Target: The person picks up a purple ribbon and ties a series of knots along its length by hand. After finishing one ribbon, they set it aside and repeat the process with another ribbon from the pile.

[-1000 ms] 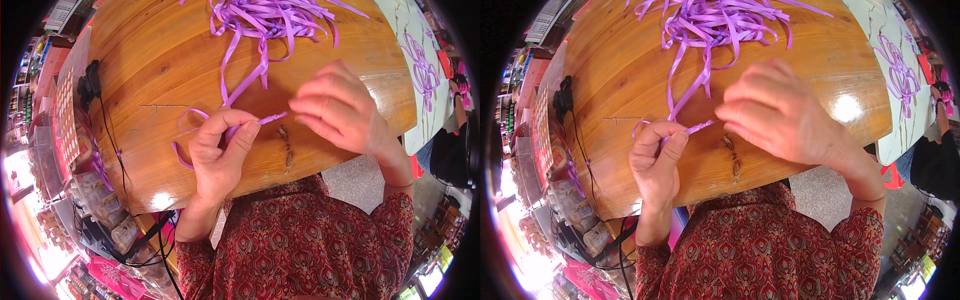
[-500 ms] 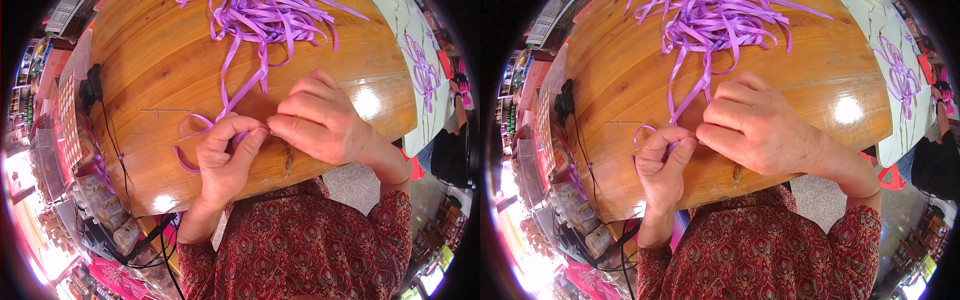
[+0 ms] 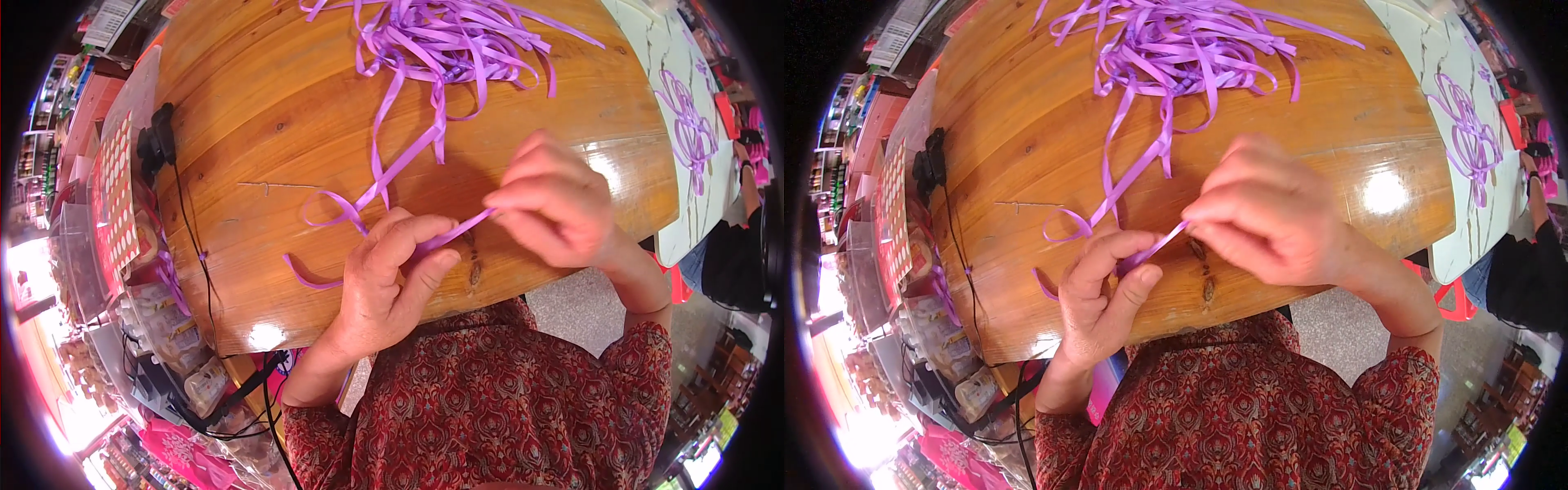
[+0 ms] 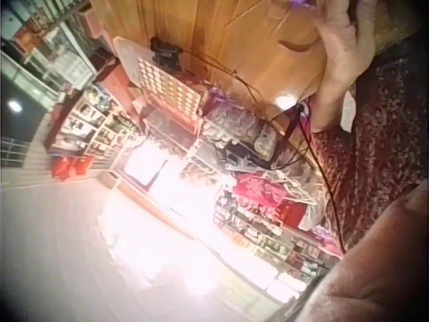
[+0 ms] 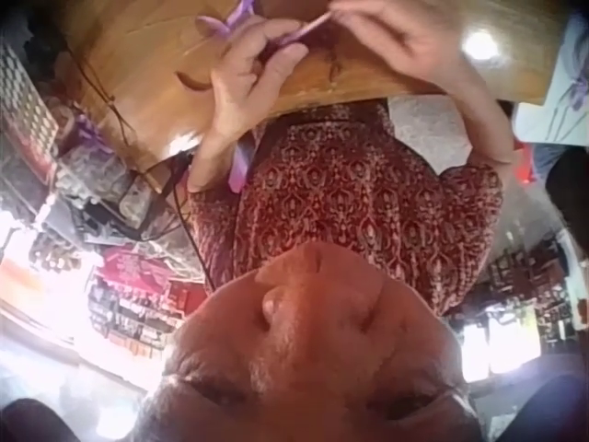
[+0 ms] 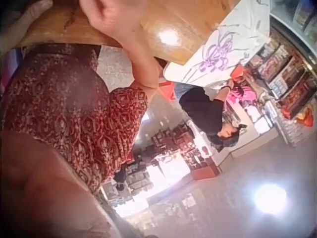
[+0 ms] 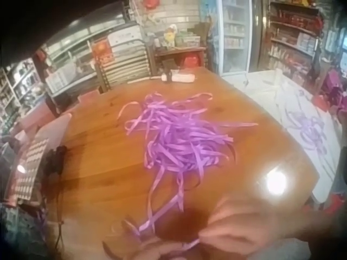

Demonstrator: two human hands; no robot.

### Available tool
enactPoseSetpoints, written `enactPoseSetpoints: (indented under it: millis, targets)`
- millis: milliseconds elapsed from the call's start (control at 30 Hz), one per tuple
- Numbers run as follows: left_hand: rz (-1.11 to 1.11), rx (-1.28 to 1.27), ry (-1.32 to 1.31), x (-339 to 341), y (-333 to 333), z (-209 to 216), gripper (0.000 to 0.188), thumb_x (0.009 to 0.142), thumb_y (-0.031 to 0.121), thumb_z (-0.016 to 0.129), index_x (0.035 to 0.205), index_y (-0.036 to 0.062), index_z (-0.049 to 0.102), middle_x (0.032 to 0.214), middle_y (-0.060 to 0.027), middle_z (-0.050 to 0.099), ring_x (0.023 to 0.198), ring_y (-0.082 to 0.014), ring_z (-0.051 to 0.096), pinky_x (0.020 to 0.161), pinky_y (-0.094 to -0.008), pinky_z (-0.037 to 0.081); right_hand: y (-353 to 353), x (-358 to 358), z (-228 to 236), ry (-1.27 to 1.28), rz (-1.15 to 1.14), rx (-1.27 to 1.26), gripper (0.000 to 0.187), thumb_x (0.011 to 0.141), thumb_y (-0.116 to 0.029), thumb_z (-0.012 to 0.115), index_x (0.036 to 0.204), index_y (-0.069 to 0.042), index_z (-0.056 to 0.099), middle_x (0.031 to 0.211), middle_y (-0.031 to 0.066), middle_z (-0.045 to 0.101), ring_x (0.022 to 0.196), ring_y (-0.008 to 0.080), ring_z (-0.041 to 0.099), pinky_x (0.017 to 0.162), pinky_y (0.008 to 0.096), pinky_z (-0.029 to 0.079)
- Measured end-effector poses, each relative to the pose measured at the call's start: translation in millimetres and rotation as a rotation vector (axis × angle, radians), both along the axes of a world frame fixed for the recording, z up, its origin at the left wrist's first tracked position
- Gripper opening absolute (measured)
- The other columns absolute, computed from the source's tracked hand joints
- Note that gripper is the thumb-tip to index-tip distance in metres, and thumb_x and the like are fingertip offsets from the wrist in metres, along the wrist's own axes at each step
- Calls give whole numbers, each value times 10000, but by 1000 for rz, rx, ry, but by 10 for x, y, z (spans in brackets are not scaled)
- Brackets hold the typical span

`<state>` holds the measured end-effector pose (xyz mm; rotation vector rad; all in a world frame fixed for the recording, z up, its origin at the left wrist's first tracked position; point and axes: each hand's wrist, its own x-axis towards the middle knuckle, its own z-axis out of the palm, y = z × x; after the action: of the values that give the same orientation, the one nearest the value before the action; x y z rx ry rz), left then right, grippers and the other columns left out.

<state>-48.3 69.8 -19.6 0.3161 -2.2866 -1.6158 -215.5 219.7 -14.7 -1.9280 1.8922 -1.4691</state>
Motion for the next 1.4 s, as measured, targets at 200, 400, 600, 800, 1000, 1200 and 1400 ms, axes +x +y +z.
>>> enactPoseSetpoints:
  millis: [200, 400, 600, 800, 1000, 1200, 1400]
  targets:
    - [-86, -119, 52, 173, -283, 46, 218, 822, 56, 670, 1031, 8, 627, 815, -58, 599, 677, -128, 535, 605, -248, 417, 253, -280, 287, -517, -110, -250, 215, 896, -164, 534, 979, 31, 572, 926, 113, 561, 834, 236, 508, 735, 382, 409]
    - [-159, 960, 409, -8, -251, 249, 257, 960, 220, 496, 1079, 4, 568, 667, 19, 456, 555, -87, 388, 522, -246, 329, -349, -208, 244, -780, 223, -36, 650, 878, -338, 614, 1358, 27, 370, 1244, 198, 531, 1215, 255, 477, 990, 377, 388]
    - [-247, 1237, 691, -187, -398, 696, 289, 991, 252, 416, 1140, 24, 515, 650, 37, 370, 519, -68, 319, 510, -248, 290, -469, 341, 225, -797, 583, 390, 561, 795, -142, 727, 1288, -36, 480, 1054, 73, 632, 965, 119, 586, 804, 271, 486]
    - [-43, 1062, 834, 229, -954, 541, 261, 998, 218, 404, 1092, 0, 511, 652, 25, 351, 534, -73, 297, 532, -236, 259, 105, -226, 152, -753, -68, 238, 218, 805, -18, 661, 1021, 10, 652, 884, 68, 646, 744, 109, 593, 657, 213, 460]
    - [703, -16, 308, 164, -1156, -100, 311, 903, 81, 585, 1179, -22, 485, 895, -49, 547, 851, -143, 558, 785, -258, 448, 369, -358, 84, -333, -243, 229, 138, 831, -1, 611, 961, 22, 651, 806, 64, 611, 710, 121, 557, 613, 237, 416]
    - [607, -667, 450, -104, -653, -37, 439, 883, 16, 574, 1287, -25, 406, 1226, -160, 486, 1111, -233, 504, 923, -328, 425, 110, -160, 35, 36, -75, 176, 190, 758, -6, 681, 946, -7, 658, 777, 91, 587, 678, 206, 565, 580, 294, 437]
    - [-69, 715, 95, -367, 47, 80, 212, 883, -6, 566, 1094, -12, 552, 962, -31, 552, 877, -113, 522, 754, -247, 439, -114, 1, 223, 321, -117, -153, 286, 667, -71, 775, 929, -36, 665, 768, 83, 599, 629, 214, 560, 533, 316, 440]
